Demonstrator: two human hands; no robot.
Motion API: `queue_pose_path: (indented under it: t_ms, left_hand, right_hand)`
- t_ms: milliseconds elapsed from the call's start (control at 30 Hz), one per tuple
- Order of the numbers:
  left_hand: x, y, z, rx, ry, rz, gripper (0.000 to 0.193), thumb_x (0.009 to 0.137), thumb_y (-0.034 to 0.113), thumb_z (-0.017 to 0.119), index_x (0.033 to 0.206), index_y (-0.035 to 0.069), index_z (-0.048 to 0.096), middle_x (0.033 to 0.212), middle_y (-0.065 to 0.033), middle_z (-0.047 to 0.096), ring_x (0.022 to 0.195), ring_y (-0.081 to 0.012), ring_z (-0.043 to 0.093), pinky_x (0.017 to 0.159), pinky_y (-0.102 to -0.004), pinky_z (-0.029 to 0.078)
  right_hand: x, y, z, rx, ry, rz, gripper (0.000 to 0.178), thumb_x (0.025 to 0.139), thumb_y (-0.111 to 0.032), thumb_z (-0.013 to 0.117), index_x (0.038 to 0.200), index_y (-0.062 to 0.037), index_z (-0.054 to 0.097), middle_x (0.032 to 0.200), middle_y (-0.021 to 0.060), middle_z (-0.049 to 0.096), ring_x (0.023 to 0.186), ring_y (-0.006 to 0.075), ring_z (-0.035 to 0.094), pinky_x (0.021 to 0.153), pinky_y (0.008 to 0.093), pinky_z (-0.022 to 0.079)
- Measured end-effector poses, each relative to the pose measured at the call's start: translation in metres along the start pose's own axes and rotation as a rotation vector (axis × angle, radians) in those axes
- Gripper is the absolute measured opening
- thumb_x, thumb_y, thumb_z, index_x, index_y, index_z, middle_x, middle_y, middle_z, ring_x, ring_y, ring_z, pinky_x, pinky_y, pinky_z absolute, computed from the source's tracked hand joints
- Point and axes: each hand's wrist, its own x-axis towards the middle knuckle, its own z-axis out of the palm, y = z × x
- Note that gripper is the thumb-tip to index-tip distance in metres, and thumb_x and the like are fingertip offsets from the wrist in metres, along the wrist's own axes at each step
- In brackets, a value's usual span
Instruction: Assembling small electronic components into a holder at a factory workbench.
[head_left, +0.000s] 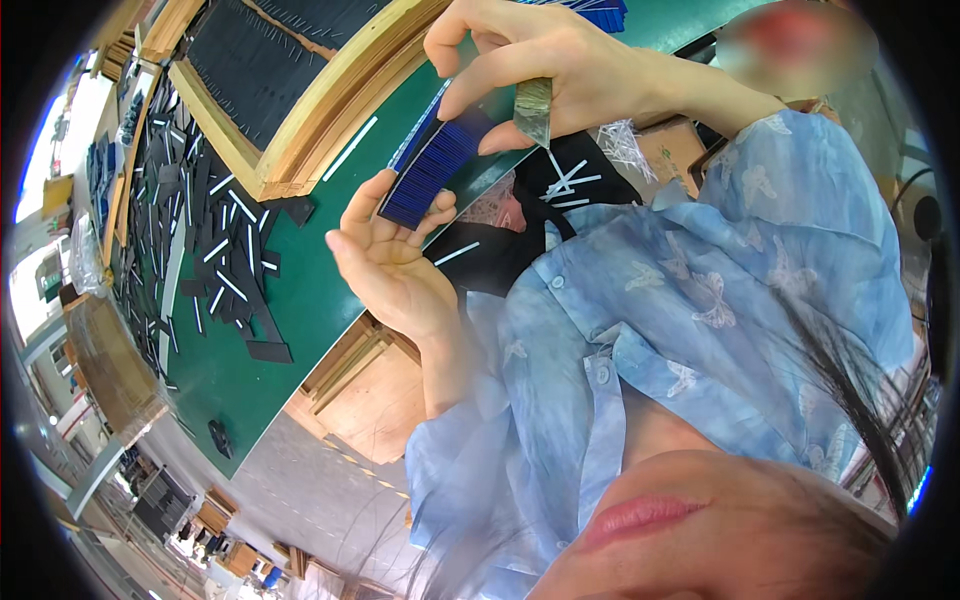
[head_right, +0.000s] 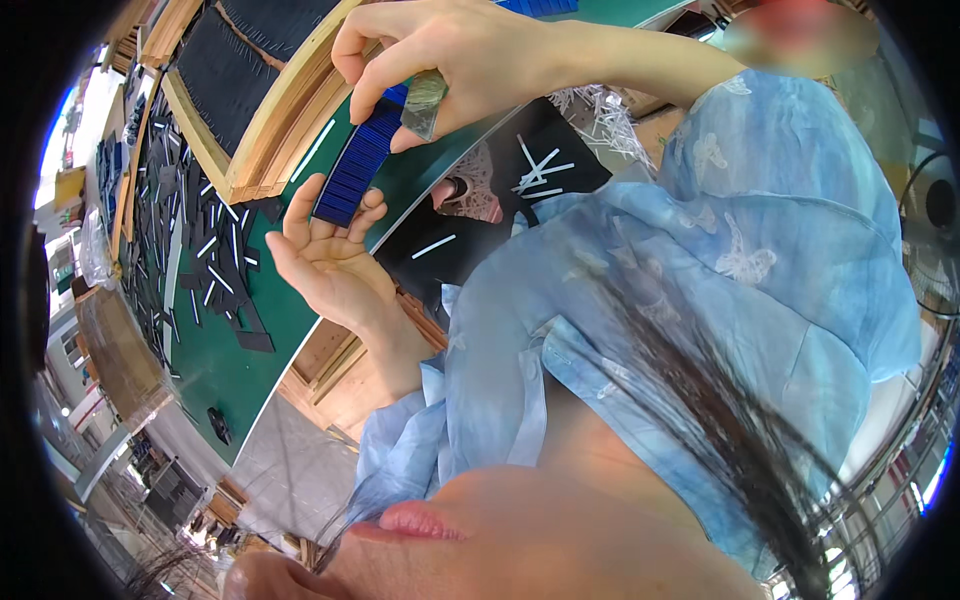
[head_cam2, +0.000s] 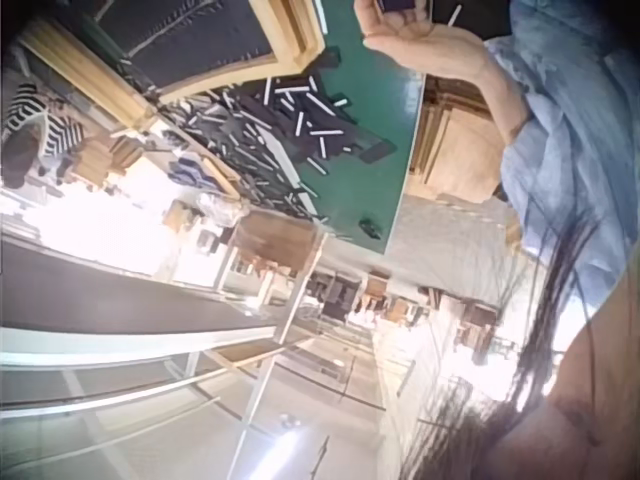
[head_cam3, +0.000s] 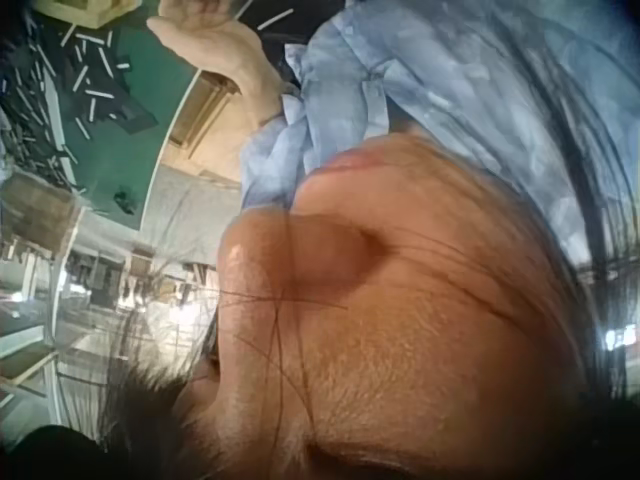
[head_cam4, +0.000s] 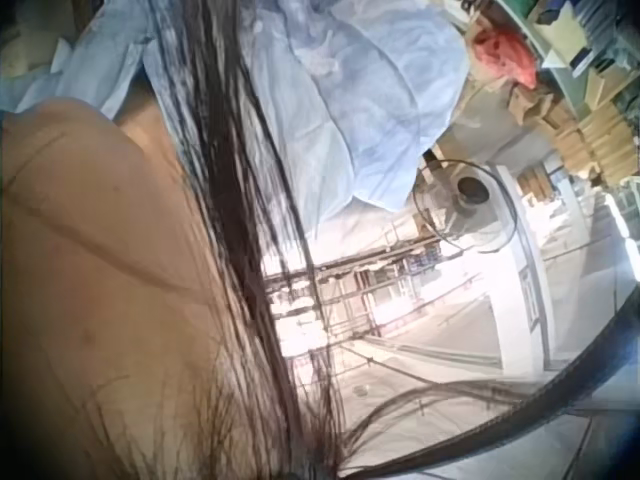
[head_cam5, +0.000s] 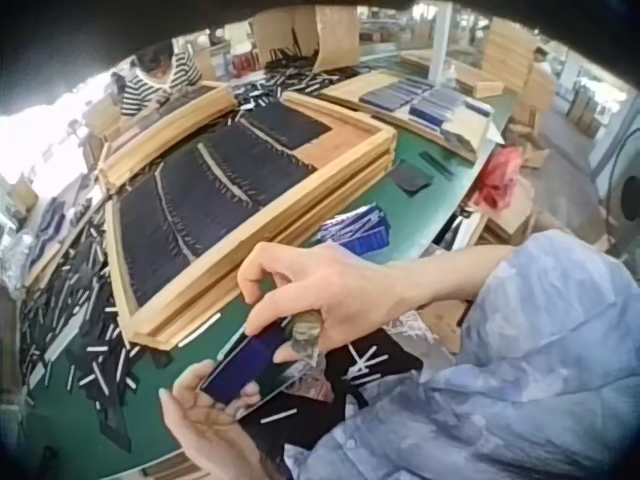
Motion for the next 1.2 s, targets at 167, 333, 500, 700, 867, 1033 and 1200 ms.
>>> queue_pose_path:
  t_ms: [167,333,500,700,867,1033,1200]
  left_hand:
    - [-0.006,0.004,0.005,0.087,0.020,0.024,0.025,0.097,0.013,0.047,0.109,-0.008,0.054,0.092,-0.0185,0.063,0.067,-0.0203,0.065,0.061,-0.0277,0.057]
    - [-0.004,0.005,-0.005,0.011,-0.034,-0.043,0.027,0.097,0.016,0.047,0.109,-0.008,0.054,0.090,-0.0183,0.063,0.068,-0.0216,0.066,0.061,-0.0289,0.058]
    - [-0.001,0.005,-0.007,-0.065,-0.092,-0.069,0.033,0.096,0.018,0.049,0.114,-0.010,0.051,0.088,-0.0178,0.064,0.069,-0.0197,0.065,0.061,-0.0260,0.058]
    - [0.004,0.006,-0.009,-0.097,-0.121,-0.088,0.034,0.096,0.019,0.051,0.115,-0.009,0.051,0.089,-0.0172,0.064,0.070,-0.0193,0.065,0.063,-0.0261,0.057]
    - [0.003,0.007,-0.009,-0.096,-0.107,-0.096,0.033,0.095,0.019,0.052,0.115,-0.009,0.051,0.089,-0.0170,0.063,0.070,-0.0195,0.064,0.063,-0.0261,0.057]
    - [0.001,0.008,-0.011,-0.091,-0.099,-0.102,0.033,0.095,0.019,0.052,0.114,-0.009,0.052,0.089,-0.0168,0.063,0.070,-0.0196,0.064,0.062,-0.0260,0.056]
    - [0.001,0.008,-0.011,-0.106,-0.104,-0.095,0.032,0.096,0.018,0.052,0.114,-0.008,0.052,0.089,-0.0166,0.063,0.069,-0.0196,0.064,0.062,-0.0260,0.056]
  right_hand:
    - [-0.001,-0.001,0.004,-0.002,0.064,0.000,0.035,0.068,-0.016,0.079,0.099,-0.0071,0.066,0.099,0.0090,0.056,0.071,0.0213,0.056,0.062,0.0307,0.046]
    - [0.002,-0.014,0.004,0.038,-0.019,0.169,0.026,0.068,-0.015,0.077,0.092,-0.0080,0.069,0.095,0.0045,0.055,0.090,0.0198,0.057,0.074,0.0299,0.046]
    - [0.004,-0.016,0.002,0.041,-0.015,0.178,0.028,0.066,-0.017,0.078,0.092,-0.0081,0.069,0.094,0.0038,0.055,0.090,0.0197,0.056,0.075,0.0311,0.046]
    - [0.004,-0.011,0.001,0.040,-0.012,0.144,0.029,0.066,-0.017,0.079,0.092,-0.0087,0.070,0.093,0.0034,0.055,0.089,0.0194,0.057,0.073,0.0312,0.046]
    - [0.004,-0.015,0.003,0.054,-0.007,0.156,0.029,0.066,-0.017,0.079,0.091,-0.0084,0.070,0.093,0.0037,0.055,0.090,0.0196,0.057,0.074,0.0310,0.046]
    - [0.004,-0.016,0.004,0.046,0.003,0.152,0.029,0.065,-0.017,0.079,0.091,-0.0082,0.070,0.094,0.0039,0.056,0.091,0.0202,0.057,0.076,0.0315,0.046]
    - [0.005,-0.015,0.004,0.063,0.009,0.140,0.029,0.065,-0.017,0.079,0.091,-0.0083,0.070,0.095,0.0041,0.056,0.091,0.0205,0.057,0.076,0.0318,0.046]
